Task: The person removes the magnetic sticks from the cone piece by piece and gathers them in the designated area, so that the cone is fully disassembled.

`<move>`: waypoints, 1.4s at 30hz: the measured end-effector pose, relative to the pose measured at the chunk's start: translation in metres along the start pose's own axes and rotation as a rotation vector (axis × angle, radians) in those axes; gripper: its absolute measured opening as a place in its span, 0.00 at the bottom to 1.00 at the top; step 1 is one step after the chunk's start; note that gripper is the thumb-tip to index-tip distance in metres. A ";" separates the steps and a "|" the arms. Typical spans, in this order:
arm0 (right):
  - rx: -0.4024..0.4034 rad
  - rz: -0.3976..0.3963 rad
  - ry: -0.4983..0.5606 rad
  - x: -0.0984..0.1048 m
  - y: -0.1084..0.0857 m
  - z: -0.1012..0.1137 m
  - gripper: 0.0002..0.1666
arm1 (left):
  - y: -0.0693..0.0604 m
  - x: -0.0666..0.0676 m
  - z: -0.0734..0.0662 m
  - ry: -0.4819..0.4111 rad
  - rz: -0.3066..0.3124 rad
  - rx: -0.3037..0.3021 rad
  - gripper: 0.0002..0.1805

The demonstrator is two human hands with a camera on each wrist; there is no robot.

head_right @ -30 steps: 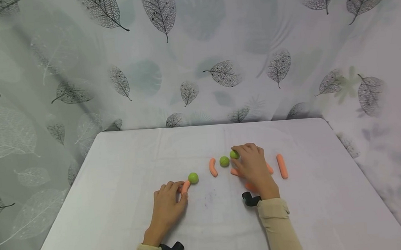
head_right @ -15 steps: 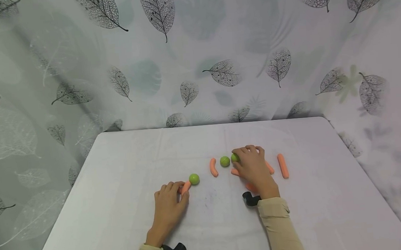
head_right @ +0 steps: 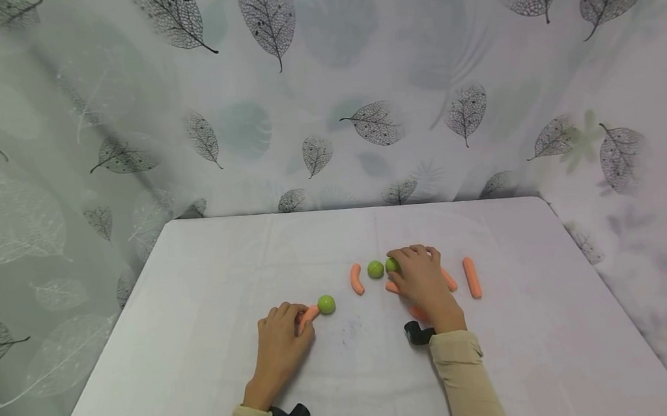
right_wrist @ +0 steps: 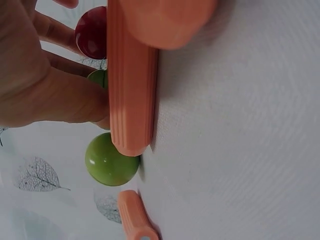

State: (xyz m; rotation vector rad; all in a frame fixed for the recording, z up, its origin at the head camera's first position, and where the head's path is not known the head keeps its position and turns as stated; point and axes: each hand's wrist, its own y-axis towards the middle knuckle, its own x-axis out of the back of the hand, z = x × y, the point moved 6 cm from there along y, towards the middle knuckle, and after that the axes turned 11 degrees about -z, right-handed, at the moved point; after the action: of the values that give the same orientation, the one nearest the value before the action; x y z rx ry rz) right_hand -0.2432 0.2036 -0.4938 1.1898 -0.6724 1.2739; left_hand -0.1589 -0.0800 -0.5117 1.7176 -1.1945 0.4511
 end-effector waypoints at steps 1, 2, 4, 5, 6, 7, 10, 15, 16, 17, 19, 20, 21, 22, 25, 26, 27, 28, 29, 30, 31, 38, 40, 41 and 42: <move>0.002 -0.002 0.000 0.000 0.000 0.000 0.26 | 0.000 0.000 0.000 0.000 -0.002 -0.002 0.07; 0.003 -0.003 0.002 0.000 0.000 0.000 0.26 | 0.000 0.001 0.000 0.000 -0.004 -0.004 0.07; 0.001 -0.008 0.012 0.001 -0.001 0.000 0.26 | 0.000 0.002 0.000 0.000 -0.009 -0.009 0.07; -0.001 -0.011 0.019 0.003 -0.001 0.000 0.26 | 0.000 0.002 0.000 -0.001 -0.009 -0.010 0.08; -0.002 -0.015 0.028 0.004 -0.002 0.001 0.26 | 0.001 0.002 0.000 -0.003 -0.009 -0.009 0.08; -0.005 -0.022 0.042 0.006 -0.002 0.002 0.26 | 0.001 0.002 0.001 -0.006 -0.008 -0.008 0.08; 0.000 -0.059 0.093 0.013 -0.005 0.006 0.25 | 0.001 0.002 0.001 -0.014 -0.001 -0.004 0.09; 0.064 -0.160 0.249 0.024 -0.012 0.018 0.21 | 0.001 0.002 0.002 -0.018 0.018 0.003 0.10; 0.077 -0.174 0.284 0.025 -0.014 0.021 0.21 | 0.001 0.002 0.002 -0.018 0.022 0.005 0.10; 0.087 -0.185 0.315 0.025 -0.017 0.024 0.20 | 0.001 0.002 0.002 -0.018 0.026 0.007 0.10; 0.098 -0.197 0.373 0.026 -0.022 0.030 0.20 | 0.001 0.002 0.003 -0.019 0.033 0.010 0.10; 0.095 -0.195 0.401 0.027 -0.025 0.033 0.20 | 0.001 0.002 0.003 -0.020 0.036 0.011 0.10; 0.081 -0.186 0.435 0.027 -0.028 0.035 0.20 | 0.001 0.002 0.003 -0.021 0.037 0.012 0.10; 0.073 -0.184 0.470 0.027 -0.031 0.038 0.21 | 0.001 0.001 0.004 -0.023 0.036 0.012 0.09; 0.037 -0.158 0.559 0.026 -0.041 0.046 0.21 | 0.002 0.001 0.003 -0.044 0.034 0.008 0.09; 0.025 -0.144 0.584 0.024 -0.045 0.048 0.21 | 0.002 0.002 0.002 -0.059 0.034 0.007 0.09; 0.010 -0.122 0.607 0.021 -0.048 0.050 0.21 | 0.002 0.002 0.002 -0.076 0.033 0.004 0.10; -0.001 -0.100 0.627 0.018 -0.051 0.052 0.22 | 0.002 0.003 0.000 -0.093 0.034 0.002 0.10; -0.012 -0.073 0.654 0.015 -0.054 0.053 0.22 | 0.002 0.003 -0.001 -0.111 0.036 -0.001 0.11; -0.024 -0.045 0.677 0.011 -0.057 0.055 0.23 | 0.003 0.004 -0.002 -0.127 0.040 -0.004 0.11; -0.031 -0.022 0.702 0.008 -0.060 0.057 0.23 | 0.003 0.004 -0.004 -0.140 0.045 -0.007 0.12; -0.078 0.110 0.893 -0.009 -0.076 0.067 0.28 | 0.002 0.005 -0.014 -0.211 0.049 -0.039 0.14; -0.086 0.135 0.938 -0.013 -0.079 0.070 0.29 | 0.001 0.006 -0.018 -0.235 0.040 -0.057 0.13; -0.089 0.143 0.956 -0.014 -0.081 0.071 0.29 | 0.001 0.006 -0.019 -0.241 0.034 -0.068 0.13; -0.090 0.147 0.974 -0.015 -0.082 0.072 0.29 | 0.000 0.006 -0.021 -0.248 0.029 -0.078 0.13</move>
State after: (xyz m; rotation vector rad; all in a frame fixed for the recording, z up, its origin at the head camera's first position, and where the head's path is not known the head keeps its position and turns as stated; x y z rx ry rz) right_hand -0.1533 0.1416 -0.5091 0.3381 -0.0834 1.7129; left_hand -0.1520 -0.0653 -0.4971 1.7259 -1.3961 0.2092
